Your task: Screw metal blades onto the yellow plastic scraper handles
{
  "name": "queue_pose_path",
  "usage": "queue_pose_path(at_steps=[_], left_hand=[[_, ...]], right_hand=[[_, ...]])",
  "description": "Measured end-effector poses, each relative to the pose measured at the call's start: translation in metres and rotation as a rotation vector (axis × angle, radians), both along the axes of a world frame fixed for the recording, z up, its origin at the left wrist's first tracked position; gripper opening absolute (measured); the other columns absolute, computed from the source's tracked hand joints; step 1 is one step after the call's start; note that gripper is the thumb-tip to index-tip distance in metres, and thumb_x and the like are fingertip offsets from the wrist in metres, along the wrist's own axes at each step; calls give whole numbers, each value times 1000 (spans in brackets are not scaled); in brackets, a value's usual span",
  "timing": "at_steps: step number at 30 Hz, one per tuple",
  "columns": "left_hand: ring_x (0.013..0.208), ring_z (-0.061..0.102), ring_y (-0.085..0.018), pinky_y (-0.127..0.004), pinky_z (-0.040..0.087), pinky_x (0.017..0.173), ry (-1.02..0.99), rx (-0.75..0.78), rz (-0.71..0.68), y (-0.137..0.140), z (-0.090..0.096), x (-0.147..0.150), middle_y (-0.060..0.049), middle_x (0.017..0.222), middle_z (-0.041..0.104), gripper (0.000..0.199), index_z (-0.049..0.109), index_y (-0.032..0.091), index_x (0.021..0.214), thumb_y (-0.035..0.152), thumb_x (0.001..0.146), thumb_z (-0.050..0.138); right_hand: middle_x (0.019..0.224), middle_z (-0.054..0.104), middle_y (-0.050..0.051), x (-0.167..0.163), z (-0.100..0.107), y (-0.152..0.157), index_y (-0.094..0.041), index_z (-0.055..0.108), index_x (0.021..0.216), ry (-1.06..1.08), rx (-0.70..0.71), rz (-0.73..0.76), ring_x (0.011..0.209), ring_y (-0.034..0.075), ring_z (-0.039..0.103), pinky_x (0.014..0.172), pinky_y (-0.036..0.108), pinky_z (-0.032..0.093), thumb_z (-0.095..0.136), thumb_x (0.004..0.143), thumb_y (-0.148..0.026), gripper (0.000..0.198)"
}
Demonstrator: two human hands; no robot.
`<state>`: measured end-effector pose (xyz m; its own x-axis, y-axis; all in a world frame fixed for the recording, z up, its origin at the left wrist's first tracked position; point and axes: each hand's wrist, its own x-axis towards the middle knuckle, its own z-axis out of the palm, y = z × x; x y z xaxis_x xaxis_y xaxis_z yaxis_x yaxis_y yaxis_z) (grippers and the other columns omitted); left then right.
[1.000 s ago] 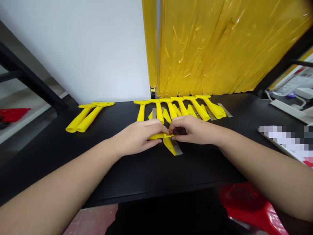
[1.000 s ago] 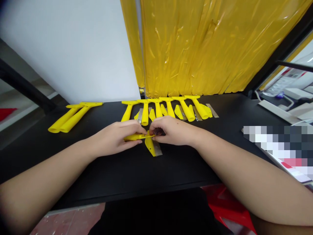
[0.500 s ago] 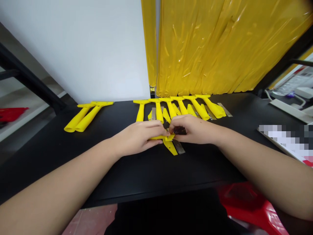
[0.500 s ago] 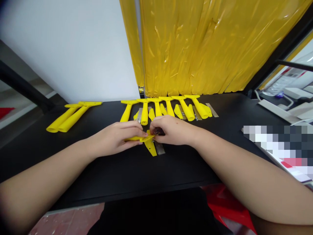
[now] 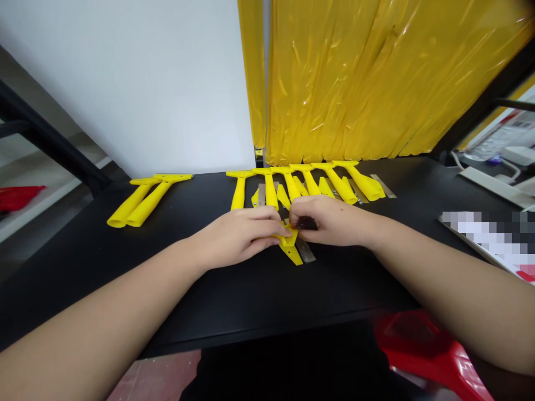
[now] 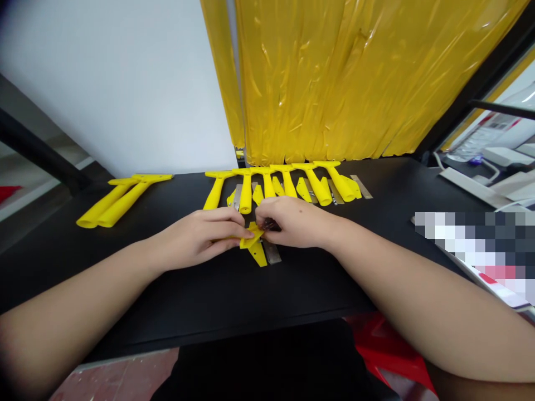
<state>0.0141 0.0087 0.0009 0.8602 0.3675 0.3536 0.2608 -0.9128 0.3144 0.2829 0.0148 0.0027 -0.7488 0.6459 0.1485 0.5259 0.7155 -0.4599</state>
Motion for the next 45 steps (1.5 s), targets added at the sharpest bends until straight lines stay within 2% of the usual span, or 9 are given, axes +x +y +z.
queue_pose_path(at_steps=[18,29,36,41,45], left_hand=[[101,72,-16,-27,58,90,41,65,-1,0,0,-1,-6,118,73,20,73,23,117,22,108,55],[102,69,-18,-28,56,90,72,25,-15,-2,0,1,-7,118,69,20,71,21,114,18,107,52],[104,70,-18,-29,57,92,36,34,-6,-2,3,1,-8,117,71,22,73,22,118,18,106,54],[99,70,-17,-28,56,89,50,97,3,-1,2,0,-7,113,70,22,73,22,114,19,108,51],[105,69,-18,-30,56,93,28,59,31,-1,3,-1,-7,118,70,19,67,22,121,20,108,53]], right_hand=[[94,67,3,0,1,0,-20,63,89,-12,-11,11,84,18,60,75,31,44,67,86,-9,12],[94,67,3,1,1,0,-20,63,90,-22,-7,23,85,18,60,76,31,44,67,87,-9,12],[100,67,3,0,4,-4,-21,67,103,53,18,50,84,18,59,75,30,43,71,89,-16,16],[102,67,4,1,4,-3,-21,68,103,86,34,96,87,18,61,77,30,46,68,90,-12,16],[102,66,4,0,3,-3,-21,67,102,121,58,96,90,18,62,79,31,47,65,91,-9,16]])
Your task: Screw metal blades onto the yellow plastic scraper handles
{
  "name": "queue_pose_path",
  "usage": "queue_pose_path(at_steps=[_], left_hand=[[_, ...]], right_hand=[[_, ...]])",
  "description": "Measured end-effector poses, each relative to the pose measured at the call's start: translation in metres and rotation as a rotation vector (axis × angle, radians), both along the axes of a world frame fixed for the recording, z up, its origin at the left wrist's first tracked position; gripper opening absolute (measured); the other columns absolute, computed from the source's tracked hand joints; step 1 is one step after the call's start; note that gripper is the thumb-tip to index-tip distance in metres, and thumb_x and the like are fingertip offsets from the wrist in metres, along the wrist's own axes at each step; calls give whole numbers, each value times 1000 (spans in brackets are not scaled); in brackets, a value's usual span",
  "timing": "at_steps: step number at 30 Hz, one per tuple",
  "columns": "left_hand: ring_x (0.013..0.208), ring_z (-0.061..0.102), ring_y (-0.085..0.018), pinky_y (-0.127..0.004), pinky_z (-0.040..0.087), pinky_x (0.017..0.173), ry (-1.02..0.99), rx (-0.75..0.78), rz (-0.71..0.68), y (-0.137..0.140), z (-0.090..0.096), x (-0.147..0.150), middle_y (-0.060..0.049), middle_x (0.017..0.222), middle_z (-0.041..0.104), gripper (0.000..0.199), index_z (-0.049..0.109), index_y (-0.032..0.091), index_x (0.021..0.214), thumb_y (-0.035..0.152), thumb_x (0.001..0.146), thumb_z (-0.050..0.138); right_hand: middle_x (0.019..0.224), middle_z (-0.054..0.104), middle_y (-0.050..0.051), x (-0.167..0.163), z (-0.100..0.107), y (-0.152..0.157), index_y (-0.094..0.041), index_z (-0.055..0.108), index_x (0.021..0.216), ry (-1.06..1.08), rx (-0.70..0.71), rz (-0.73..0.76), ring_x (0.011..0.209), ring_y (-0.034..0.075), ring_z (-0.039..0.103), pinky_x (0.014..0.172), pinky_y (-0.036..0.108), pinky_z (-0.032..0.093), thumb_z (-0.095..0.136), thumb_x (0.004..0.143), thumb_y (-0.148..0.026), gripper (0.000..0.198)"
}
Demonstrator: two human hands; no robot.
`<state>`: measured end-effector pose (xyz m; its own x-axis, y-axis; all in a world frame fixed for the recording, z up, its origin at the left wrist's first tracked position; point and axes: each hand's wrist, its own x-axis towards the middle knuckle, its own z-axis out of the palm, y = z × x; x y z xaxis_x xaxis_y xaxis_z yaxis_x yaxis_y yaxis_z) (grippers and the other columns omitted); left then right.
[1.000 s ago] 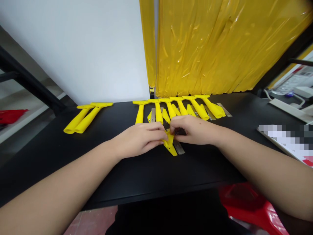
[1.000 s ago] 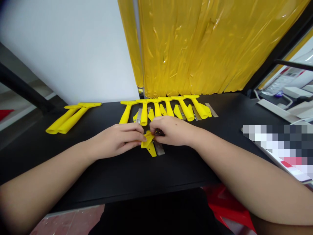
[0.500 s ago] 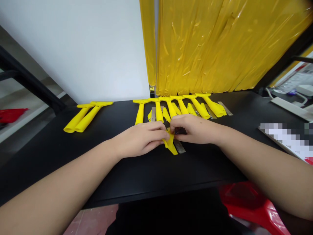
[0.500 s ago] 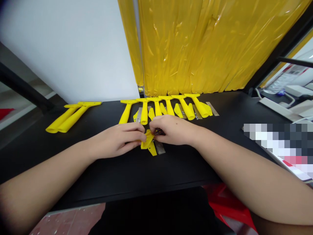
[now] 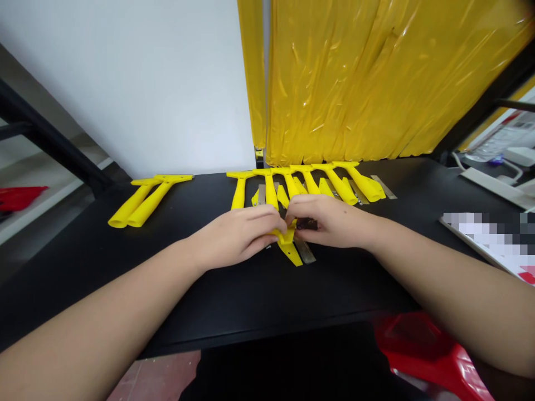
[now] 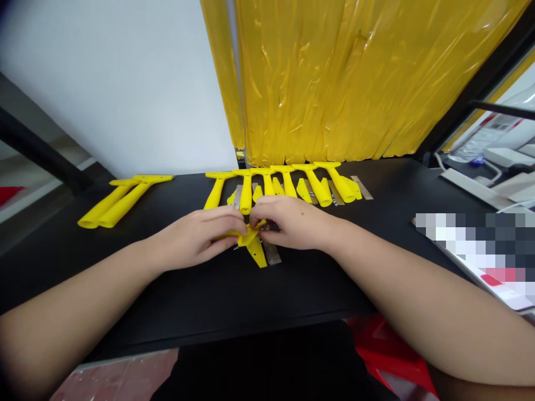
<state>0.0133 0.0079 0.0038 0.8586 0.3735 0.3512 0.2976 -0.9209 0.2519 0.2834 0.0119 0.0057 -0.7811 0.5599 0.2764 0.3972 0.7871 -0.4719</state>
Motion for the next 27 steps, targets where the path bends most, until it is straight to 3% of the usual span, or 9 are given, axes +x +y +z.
queue_pose_path(at_steps=[4,7,10,13,16,18,22,25,27], left_hand=[[110,66,-20,-35,57,97,-160,22,72,-2,5,-2,-9,119,66,25,64,24,128,17,105,56],[110,66,-21,-36,60,92,-444,-2,193,-6,9,0,-8,119,63,19,61,26,122,24,103,64],[98,70,-17,-34,64,82,-738,-149,292,-11,9,7,-4,115,64,24,48,30,125,32,106,63],[93,74,-15,-38,66,88,-907,-285,306,-13,5,19,2,105,67,25,42,31,123,35,108,61],[91,77,-15,-36,66,88,-1065,-398,273,-14,-1,29,3,98,69,31,46,26,106,38,101,74],[89,78,-16,-33,66,85,-1125,-453,244,-13,-3,30,2,96,71,36,46,25,100,36,96,80],[82,74,-14,-28,61,74,-918,-341,121,-11,0,16,2,92,67,36,46,25,97,22,90,81],[75,65,-14,-28,53,68,-466,-129,52,-7,5,1,2,83,60,29,48,23,91,18,88,76],[82,63,-17,-32,52,74,-194,-68,64,-7,8,-3,-1,88,63,16,54,22,93,20,91,70]], right_hand=[[104,63,6,-2,2,-2,-22,62,106,247,100,-168,90,20,59,77,33,49,67,93,-17,15],[98,62,5,-3,5,-4,-22,57,102,468,35,-328,84,18,58,72,31,49,70,95,-25,15],[102,66,5,-7,6,-10,-22,59,104,478,-144,-232,89,18,63,70,30,49,75,95,-31,20],[114,69,7,-19,1,-20,-23,56,122,452,-360,-60,102,21,68,73,29,52,79,93,-32,38],[96,68,1,-33,-2,-29,-25,48,125,470,-506,13,88,17,67,68,27,50,76,96,-31,40],[87,64,-3,-33,3,-30,-24,49,121,457,-501,25,78,14,63,63,25,47,73,98,-30,34],[92,71,2,9,28,-23,-20,64,121,407,-390,-15,73,14,65,64,26,53,74,97,-27,27],[92,76,4,73,41,-24,-21,74,122,341,-330,-173,66,13,66,60,25,56,79,94,-30,30],[91,79,5,117,43,-29,-24,81,118,127,-370,-194,69,16,71,60,26,58,82,91,-31,28]])
